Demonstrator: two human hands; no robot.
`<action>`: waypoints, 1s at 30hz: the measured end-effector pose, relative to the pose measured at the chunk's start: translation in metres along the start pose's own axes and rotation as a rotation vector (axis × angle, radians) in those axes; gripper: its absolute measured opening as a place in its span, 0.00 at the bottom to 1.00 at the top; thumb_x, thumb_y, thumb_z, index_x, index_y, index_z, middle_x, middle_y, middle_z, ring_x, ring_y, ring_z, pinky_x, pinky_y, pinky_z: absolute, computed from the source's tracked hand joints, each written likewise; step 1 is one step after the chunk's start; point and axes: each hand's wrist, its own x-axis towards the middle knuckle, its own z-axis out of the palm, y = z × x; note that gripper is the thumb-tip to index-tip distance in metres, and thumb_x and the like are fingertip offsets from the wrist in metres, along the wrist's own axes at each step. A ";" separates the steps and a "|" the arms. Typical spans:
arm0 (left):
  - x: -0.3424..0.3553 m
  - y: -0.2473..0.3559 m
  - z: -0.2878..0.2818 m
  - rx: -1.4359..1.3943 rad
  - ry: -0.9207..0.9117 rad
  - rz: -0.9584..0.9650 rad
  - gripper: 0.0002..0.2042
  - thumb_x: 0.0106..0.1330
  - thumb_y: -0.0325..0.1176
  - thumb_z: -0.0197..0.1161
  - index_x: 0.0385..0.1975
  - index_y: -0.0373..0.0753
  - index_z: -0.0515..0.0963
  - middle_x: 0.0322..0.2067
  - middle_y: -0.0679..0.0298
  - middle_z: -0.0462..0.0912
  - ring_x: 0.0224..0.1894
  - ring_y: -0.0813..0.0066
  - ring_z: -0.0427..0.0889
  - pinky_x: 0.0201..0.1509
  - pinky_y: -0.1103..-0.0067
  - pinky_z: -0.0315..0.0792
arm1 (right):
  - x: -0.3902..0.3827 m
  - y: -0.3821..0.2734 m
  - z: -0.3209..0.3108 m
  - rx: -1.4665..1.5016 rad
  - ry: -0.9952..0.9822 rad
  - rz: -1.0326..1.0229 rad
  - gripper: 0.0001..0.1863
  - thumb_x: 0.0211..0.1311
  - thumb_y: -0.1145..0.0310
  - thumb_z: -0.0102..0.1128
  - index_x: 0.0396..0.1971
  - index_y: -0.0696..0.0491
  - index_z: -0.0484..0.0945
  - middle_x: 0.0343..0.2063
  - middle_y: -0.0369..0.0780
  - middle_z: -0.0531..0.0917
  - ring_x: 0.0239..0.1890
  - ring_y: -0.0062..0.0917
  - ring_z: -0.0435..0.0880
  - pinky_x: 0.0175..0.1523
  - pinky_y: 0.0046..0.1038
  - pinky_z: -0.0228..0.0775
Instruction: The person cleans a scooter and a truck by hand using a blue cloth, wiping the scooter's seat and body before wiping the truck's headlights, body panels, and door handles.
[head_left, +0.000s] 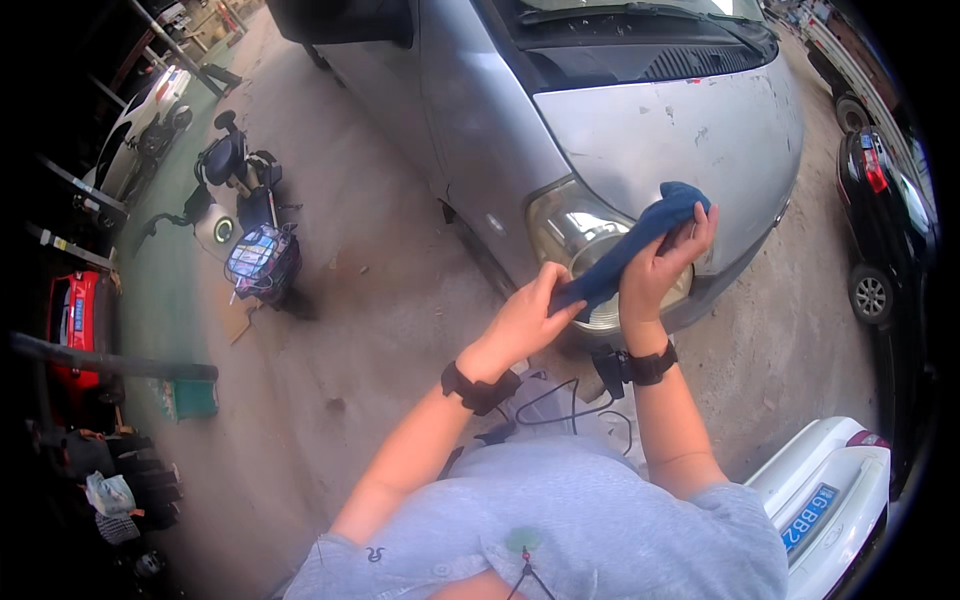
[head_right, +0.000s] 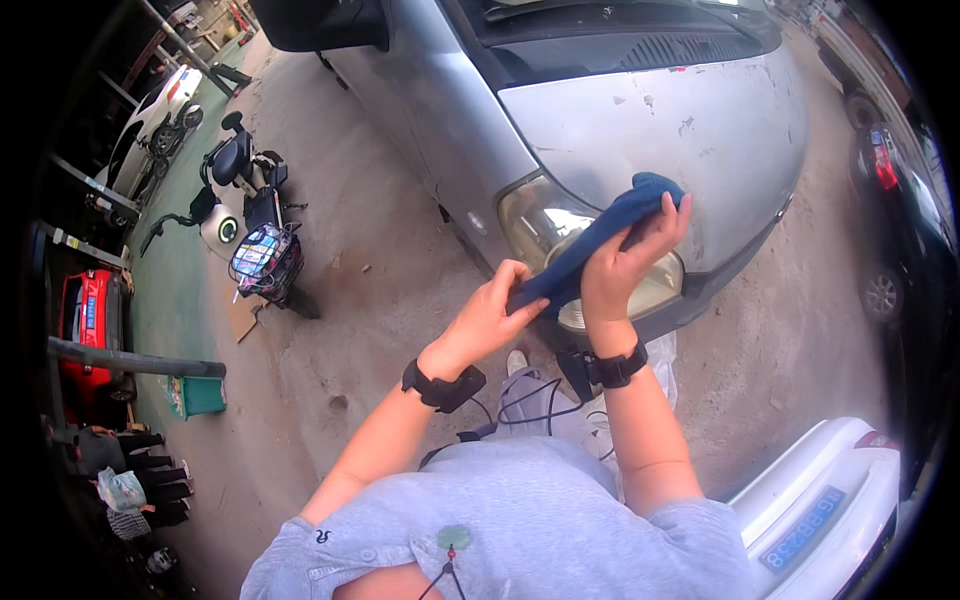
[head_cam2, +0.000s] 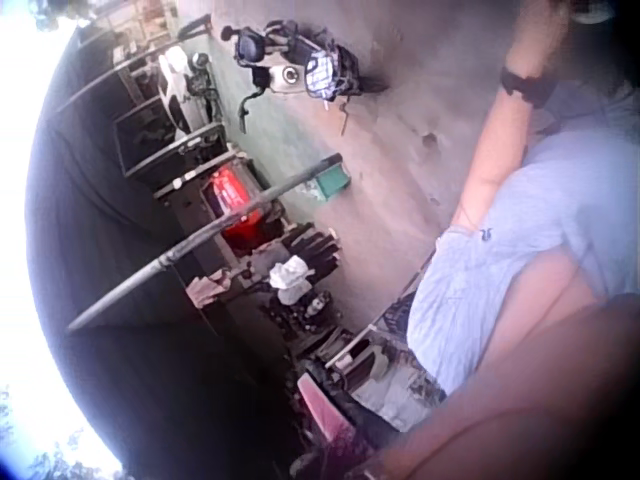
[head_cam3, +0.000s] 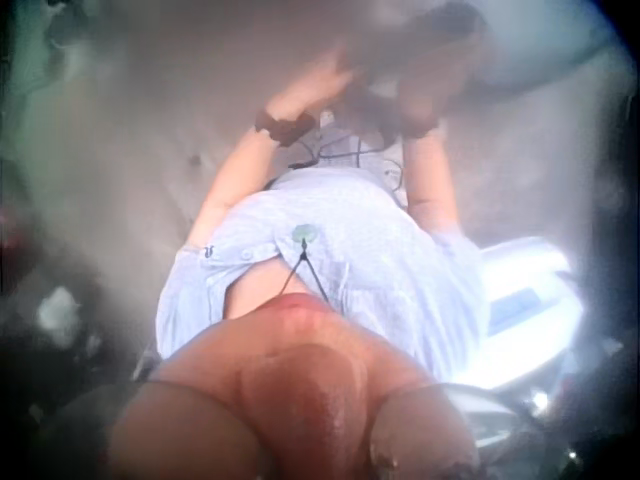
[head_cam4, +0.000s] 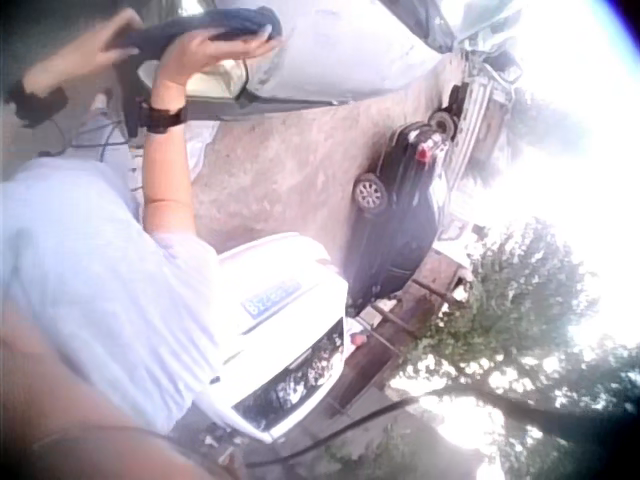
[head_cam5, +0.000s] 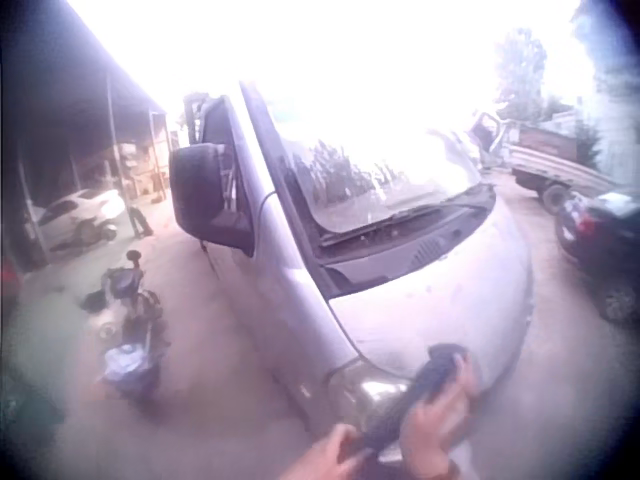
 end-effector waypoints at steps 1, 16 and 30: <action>0.018 -0.002 -0.004 -0.007 0.061 0.027 0.16 0.64 0.36 0.64 0.44 0.36 0.67 0.30 0.53 0.79 0.33 0.51 0.80 0.37 0.68 0.72 | 0.014 0.013 0.014 -0.307 -0.026 -0.068 0.26 0.63 0.78 0.49 0.61 0.63 0.58 0.66 0.54 0.55 0.66 0.49 0.59 0.71 0.41 0.47; 0.130 -0.027 -0.058 0.423 0.545 0.414 0.13 0.57 0.21 0.65 0.41 0.36 0.73 0.41 0.57 0.73 0.41 0.58 0.74 0.44 0.70 0.71 | 0.104 0.089 0.051 -1.092 -0.369 -0.230 0.27 0.69 0.62 0.43 0.66 0.55 0.60 0.68 0.50 0.58 0.68 0.42 0.59 0.71 0.42 0.47; 0.161 -0.158 -0.209 0.074 0.588 0.091 0.09 0.60 0.19 0.54 0.40 0.33 0.72 0.40 0.56 0.75 0.42 0.59 0.77 0.48 0.71 0.71 | 0.030 0.049 0.180 -1.137 -0.532 -0.487 0.37 0.60 0.60 0.56 0.64 0.66 0.57 0.66 0.59 0.56 0.68 0.51 0.57 0.71 0.46 0.48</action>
